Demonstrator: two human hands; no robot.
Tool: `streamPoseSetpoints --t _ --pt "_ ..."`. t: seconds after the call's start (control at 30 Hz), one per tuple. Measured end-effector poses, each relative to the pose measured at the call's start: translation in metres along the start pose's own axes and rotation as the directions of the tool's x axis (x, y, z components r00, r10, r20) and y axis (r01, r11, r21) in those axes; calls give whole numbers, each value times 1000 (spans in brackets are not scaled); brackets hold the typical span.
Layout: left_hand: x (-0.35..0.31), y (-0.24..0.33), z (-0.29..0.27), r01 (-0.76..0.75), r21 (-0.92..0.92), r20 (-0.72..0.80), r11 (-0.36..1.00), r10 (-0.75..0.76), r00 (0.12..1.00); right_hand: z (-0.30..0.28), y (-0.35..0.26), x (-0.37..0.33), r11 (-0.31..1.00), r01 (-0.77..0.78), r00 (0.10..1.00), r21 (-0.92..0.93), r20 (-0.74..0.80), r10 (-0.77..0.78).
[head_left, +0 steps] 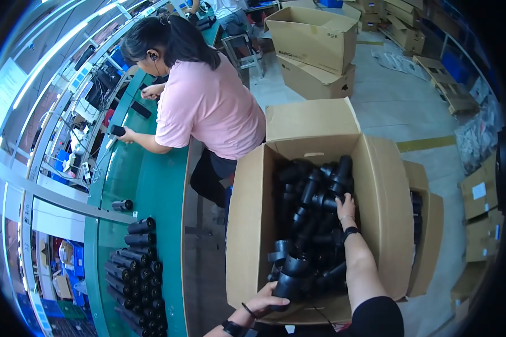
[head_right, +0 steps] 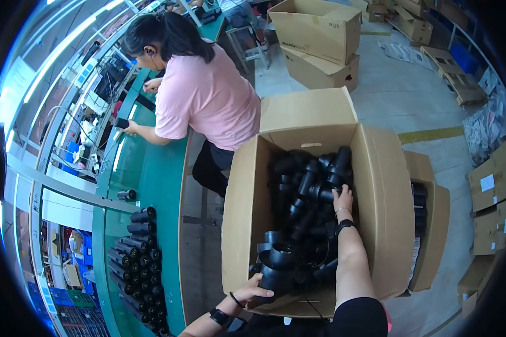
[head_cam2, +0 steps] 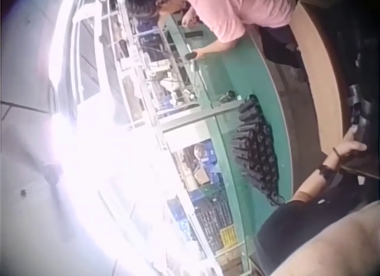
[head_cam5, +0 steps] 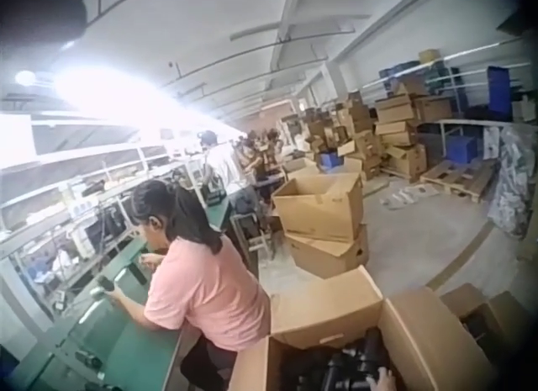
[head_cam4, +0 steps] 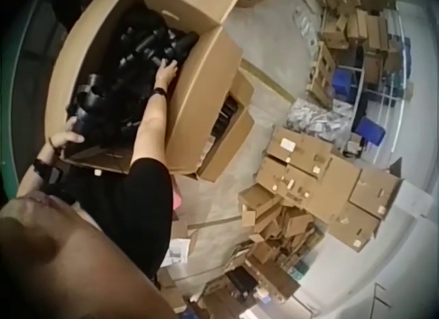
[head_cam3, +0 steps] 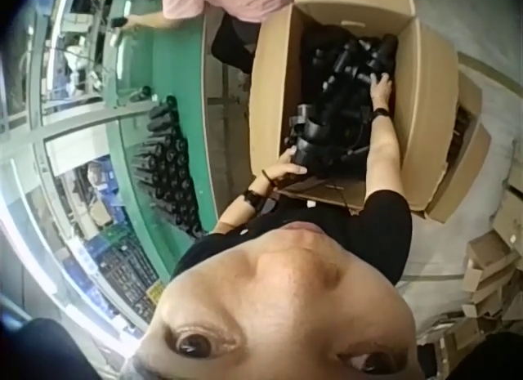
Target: The person fits caps onto black cylinders and places them on a table, then inserts these cylinders into larger black housings before packing the finished units into a box.
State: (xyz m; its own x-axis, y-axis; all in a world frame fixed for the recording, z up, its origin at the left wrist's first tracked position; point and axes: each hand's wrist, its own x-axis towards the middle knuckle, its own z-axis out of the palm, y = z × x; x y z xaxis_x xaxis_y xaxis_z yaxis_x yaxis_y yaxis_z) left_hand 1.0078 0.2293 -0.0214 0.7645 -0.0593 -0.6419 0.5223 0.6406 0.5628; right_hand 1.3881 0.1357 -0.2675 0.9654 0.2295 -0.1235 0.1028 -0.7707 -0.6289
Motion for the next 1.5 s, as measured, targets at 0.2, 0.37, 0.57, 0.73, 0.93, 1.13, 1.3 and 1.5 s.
streamPoseSetpoints --t 0.2,0.37,0.57,0.73,0.93,1.13,1.3,1.5 --pt "-26 4 5 55 63 -89 996 -50 995 -33 -62 2 997 -46 993 54 114 40" --pt "-41 -10 4 44 117 -71 992 -35 997 -45 -88 51 920 -221 868 -323 366 336" --pt "-72 -27 12 -60 127 -171 990 81 982 -44 -119 43 896 -117 881 -428 372 293" --pt "-102 -40 13 -74 60 -197 995 85 977 -53 -124 27 856 72 926 -513 352 134" --pt "-147 -59 9 -339 73 -227 938 347 910 -123 -171 -36 757 321 913 -570 400 -86" --pt "-232 -92 6 -525 48 -210 850 522 826 -197 -221 -147 514 653 756 -556 515 -404" --pt "-328 -169 -13 -627 6 -281 779 603 746 -247 -288 -304 264 873 479 -410 621 -620" --pt "-473 -302 -21 -627 97 -608 773 545 578 -235 -364 -524 -48 998 -11 -29 747 -665"
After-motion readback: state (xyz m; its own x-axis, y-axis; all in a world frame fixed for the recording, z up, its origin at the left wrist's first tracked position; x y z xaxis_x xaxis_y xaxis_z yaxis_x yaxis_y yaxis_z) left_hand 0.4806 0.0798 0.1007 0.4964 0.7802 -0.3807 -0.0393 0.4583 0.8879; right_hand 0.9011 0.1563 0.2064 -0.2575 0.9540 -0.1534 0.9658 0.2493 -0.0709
